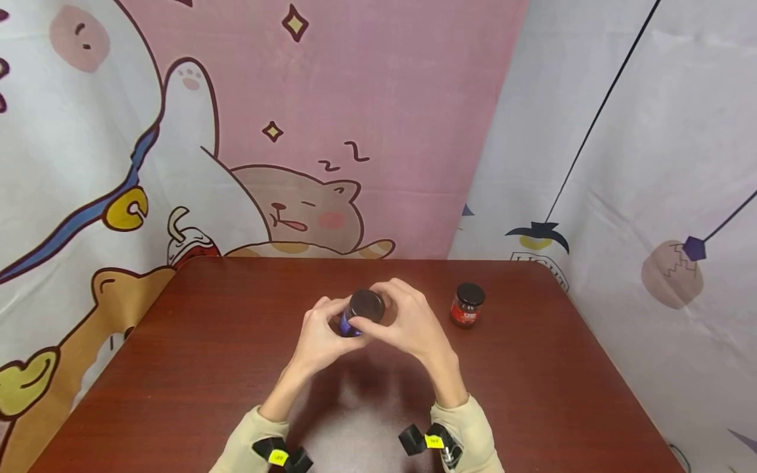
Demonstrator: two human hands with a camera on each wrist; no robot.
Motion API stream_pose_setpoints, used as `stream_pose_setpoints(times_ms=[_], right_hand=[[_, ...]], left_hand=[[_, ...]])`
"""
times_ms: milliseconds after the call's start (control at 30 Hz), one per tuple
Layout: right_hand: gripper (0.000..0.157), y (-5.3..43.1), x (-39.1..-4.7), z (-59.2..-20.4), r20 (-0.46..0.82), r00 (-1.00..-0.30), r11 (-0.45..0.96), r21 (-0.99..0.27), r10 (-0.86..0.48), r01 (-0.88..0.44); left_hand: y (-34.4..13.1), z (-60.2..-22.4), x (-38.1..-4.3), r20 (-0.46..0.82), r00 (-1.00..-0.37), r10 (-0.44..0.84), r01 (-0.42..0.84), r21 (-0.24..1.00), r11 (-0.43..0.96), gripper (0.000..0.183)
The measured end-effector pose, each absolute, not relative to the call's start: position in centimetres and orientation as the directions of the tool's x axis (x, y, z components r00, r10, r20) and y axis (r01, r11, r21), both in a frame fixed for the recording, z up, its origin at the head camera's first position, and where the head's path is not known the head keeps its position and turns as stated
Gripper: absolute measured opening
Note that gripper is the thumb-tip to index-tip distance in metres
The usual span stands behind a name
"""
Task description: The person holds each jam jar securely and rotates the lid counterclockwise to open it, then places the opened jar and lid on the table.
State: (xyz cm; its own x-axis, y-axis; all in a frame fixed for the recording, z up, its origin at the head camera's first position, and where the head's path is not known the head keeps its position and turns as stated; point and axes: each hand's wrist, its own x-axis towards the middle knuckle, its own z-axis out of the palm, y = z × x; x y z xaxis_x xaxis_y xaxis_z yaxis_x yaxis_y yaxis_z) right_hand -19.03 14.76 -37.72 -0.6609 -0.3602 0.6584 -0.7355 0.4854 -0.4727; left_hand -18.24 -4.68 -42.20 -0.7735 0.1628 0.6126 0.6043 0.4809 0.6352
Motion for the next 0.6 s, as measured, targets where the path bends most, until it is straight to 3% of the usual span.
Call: stream_pose_setpoints(times_ms=[600], right_hand=[[0.042,14.8,-18.8,-37.9,0.575,-0.642,0.459,-0.451,-0.506,-0.766]], left_hand=[[-6.1,-42.8,-18.5,0.507,-0.798,0.325,0.599,0.727,0.336,0.051]])
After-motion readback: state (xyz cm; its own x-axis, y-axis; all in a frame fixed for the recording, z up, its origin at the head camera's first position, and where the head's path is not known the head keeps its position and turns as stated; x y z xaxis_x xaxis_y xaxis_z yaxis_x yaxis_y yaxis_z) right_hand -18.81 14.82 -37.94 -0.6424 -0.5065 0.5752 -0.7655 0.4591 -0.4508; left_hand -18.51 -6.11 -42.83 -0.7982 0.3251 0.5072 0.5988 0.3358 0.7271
